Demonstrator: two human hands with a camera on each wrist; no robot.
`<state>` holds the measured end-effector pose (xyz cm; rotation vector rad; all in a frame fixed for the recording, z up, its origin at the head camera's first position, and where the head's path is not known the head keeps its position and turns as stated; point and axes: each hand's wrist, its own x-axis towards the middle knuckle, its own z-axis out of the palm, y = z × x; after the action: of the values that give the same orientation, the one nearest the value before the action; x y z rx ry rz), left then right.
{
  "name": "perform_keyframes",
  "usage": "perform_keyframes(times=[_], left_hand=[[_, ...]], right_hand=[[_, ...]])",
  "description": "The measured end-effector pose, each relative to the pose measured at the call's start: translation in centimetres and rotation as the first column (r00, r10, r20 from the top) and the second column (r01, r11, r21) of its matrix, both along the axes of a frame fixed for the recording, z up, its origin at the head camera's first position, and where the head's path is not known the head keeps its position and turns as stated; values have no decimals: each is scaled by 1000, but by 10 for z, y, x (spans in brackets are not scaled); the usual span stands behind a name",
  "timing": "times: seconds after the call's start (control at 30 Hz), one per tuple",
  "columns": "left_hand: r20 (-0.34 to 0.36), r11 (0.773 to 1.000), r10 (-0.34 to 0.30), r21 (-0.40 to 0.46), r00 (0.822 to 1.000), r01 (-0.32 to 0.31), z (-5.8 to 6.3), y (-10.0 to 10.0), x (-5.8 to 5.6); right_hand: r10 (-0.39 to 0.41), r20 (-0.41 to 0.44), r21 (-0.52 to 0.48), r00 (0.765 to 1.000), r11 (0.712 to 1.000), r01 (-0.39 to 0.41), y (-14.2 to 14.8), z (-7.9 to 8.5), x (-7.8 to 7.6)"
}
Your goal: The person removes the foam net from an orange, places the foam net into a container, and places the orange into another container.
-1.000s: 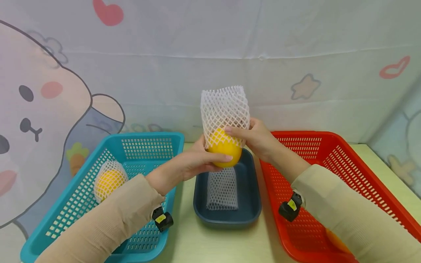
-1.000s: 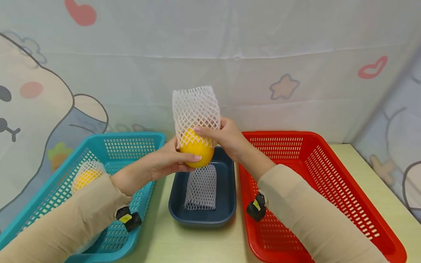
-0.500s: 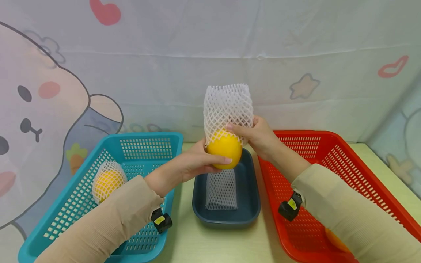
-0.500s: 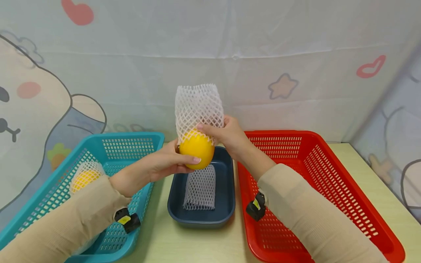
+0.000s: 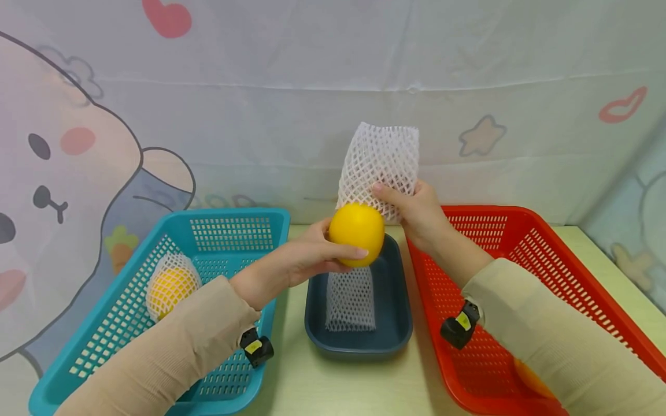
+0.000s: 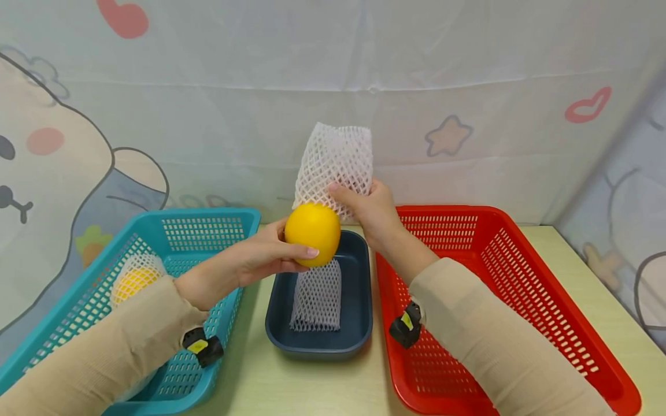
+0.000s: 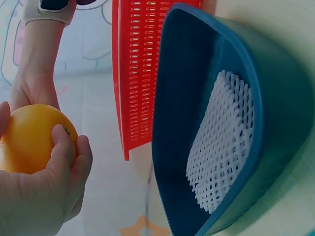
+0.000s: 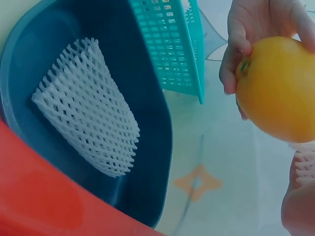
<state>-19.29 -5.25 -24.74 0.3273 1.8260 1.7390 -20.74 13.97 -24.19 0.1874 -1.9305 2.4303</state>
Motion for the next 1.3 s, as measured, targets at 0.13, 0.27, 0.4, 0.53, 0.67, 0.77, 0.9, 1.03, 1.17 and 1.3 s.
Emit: perform_keyframes(times=[0.13, 0.27, 0.4, 0.53, 0.67, 0.77, 0.9, 1.03, 1.17, 1.3], left_hand=[[8, 999, 30, -16, 1000, -30, 1, 0, 0], [3, 999, 37, -16, 999, -37, 3, 0, 0], [-1, 999, 39, -15, 999, -39, 4, -1, 1], [1, 999, 48, -14, 999, -48, 4, -1, 1], [2, 999, 52, -4, 999, -52, 5, -2, 2], [2, 999, 53, 6, 999, -53, 7, -2, 2], [-1, 999, 48, 25, 999, -48, 9, -3, 2], [-8, 998, 35, 51, 999, -35, 10, -5, 1], [-16, 998, 32, 56, 999, -31, 11, -6, 1], [-30, 998, 37, 53, 999, -36, 13, -7, 1]], right_hand=[[-25, 30, -23, 999, 999, 26, 3, -2, -1], [-48, 102, 20, 994, 999, 47, 5, -4, -3], [-83, 175, 63, 981, 995, 73, 6, -6, -4], [-118, 225, 112, 967, 989, 95, 6, -9, -4], [-135, 270, 157, 953, 983, 95, 6, -15, -4], [-137, 300, 181, 944, 980, 85, 4, -19, -4], [-155, 345, 217, 926, 973, 82, 2, -25, -3], [-166, 389, 244, 906, 967, 73, -3, -31, -4], [-143, 423, 249, 895, 968, 37, -10, -36, -3], [-107, 440, 249, 892, 969, -6, -18, -40, -1]])
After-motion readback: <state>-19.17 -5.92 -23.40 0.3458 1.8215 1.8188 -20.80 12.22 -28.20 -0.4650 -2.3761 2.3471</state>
